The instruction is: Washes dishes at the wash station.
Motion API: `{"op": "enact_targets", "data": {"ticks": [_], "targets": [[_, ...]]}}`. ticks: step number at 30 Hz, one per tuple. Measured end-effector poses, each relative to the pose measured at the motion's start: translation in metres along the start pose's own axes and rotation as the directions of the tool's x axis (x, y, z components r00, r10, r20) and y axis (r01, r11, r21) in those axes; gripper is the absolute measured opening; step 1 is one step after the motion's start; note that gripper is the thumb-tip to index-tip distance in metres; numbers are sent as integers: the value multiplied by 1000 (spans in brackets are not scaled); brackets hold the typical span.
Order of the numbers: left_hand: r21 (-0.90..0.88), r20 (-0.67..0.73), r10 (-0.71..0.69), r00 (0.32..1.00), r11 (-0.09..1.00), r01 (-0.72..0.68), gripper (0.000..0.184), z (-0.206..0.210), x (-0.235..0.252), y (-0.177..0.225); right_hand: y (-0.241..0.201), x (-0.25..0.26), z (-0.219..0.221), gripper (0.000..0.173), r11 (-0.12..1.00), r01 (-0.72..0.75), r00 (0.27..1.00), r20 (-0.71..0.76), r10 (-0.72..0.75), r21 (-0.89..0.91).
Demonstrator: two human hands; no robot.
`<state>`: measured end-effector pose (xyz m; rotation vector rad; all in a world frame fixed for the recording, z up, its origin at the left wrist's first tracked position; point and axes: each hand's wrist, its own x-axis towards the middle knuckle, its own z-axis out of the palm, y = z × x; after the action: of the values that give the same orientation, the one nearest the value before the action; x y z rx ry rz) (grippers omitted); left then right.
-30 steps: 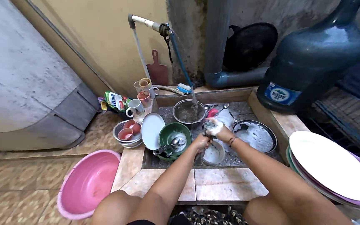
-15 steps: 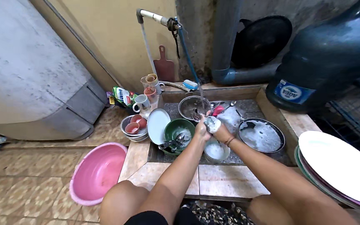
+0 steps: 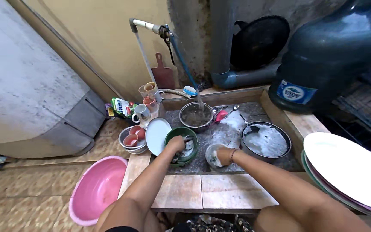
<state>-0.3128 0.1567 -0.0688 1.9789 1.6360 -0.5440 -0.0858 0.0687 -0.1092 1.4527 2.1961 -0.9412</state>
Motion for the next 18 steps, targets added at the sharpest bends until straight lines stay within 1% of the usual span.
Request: {"op": "enact_targets", "data": {"ticks": [2, 4, 5, 7, 9, 11, 14, 16, 18], "targets": [[194, 38, -23, 999, 981, 16, 36, 5, -1, 3, 7, 11, 10, 37, 999, -31, 999, 27, 32, -42], [304, 36, -15, 999, 953, 4, 37, 5, -2, 12, 11, 18, 17, 37, 996, -61, 997, 51, 64, -59], [312, 11, -2, 1000, 950, -2, 38, 0, -5, 22, 13, 20, 19, 38, 995, -78, 995, 60, 82, -63], [261, -74, 71, 995, 964, -49, 42, -10, -6, 50, 16, 20, 23, 36, 994, -96, 992, 78, 100, -58], [226, -132, 209, 969, 958, -176, 43, -13, 9, 82, 15, 23, 24, 35, 994, -93, 989, 114, 99, -52], [237, -114, 375, 920, 909, -341, 42, -7, 36, 116, 12, 26, 23, 34, 995, -86, 982, 161, 94, -57], [270, -39, 538, 842, 817, -509, 41, 5, 84, 168, 13, 31, 22, 34, 995, -81, 972, 215, 93, -63], [266, 0, 572, 820, 791, -552, 46, 9, 127, 198, 17, 35, 24, 34, 995, -84, 966, 241, 95, -52], [268, -49, 555, 830, 808, -525, 55, 8, 171, 220, 19, 39, 26, 33, 995, -81, 961, 262, 92, -54]]}}
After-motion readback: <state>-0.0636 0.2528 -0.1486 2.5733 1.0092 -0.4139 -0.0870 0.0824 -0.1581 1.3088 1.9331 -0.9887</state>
